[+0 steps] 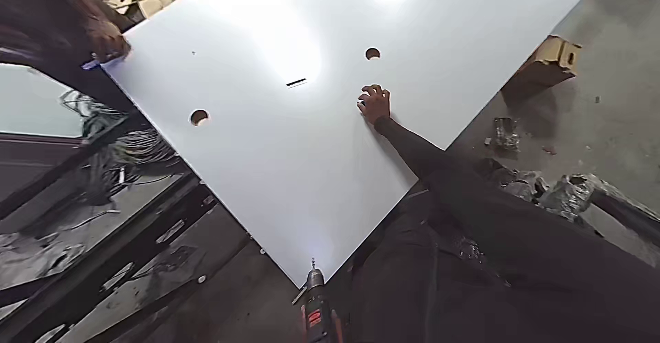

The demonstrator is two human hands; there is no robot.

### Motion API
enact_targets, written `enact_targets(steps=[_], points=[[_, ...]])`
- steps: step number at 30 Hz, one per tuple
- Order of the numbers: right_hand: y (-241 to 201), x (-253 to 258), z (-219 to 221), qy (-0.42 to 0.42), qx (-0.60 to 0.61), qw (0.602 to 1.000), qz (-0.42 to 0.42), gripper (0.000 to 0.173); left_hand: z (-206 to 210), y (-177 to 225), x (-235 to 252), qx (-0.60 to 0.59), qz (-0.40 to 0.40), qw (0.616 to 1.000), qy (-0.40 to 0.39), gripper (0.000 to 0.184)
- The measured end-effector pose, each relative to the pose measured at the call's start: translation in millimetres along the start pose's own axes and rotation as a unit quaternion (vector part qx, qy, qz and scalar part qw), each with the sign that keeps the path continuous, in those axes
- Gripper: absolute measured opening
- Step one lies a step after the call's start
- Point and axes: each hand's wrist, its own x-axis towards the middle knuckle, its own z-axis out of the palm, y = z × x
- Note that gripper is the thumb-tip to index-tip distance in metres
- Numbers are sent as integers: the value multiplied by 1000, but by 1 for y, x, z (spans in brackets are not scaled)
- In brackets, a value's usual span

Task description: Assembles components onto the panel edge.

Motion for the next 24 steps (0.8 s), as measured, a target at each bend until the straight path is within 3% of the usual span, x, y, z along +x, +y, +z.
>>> enact_targets(steps=[2, 4, 7, 11, 13, 14, 16, 19, 21, 24], points=[[1, 8, 12, -10, -8, 1000, -21, 21, 0, 25, -6, 12, -33, 999, -7, 80], [1, 12, 19, -2, -10, 999, -31, 18, 4, 53, -9, 4, -61, 998, 6, 76], [-5, 14, 26, 14, -9, 998, -65, 19, 14, 42, -13, -12, 27, 999, 33, 70], [-38, -5, 31, 62, 69, 982, -165, 19, 14, 48, -14, -7, 50, 998, 42, 69], [-72, -38, 27, 13, 189, 963, -189, 18, 11, 42, -14, -18, 58, 997, 40, 71], [-92, -62, 21, -66, 257, 947, -183, 20, 10, 41, -14, -19, 57, 997, 40, 72], [-129, -124, 10, -234, 380, 881, -157, 21, 9, 37, -15, -32, 43, 997, 51, 74], [-171, -220, -5, -496, 518, 696, -33, 22, 2, 34, -12, -67, 46, 994, 68, 71], [-183, -267, -14, -591, 548, 587, 70, 20, -5, 29, -10, -90, 58, 993, 56, 72], [-191, -307, -22, -638, 551, 516, 153, 21, -21, 36, -6, -133, 78, 987, 37, 71]])
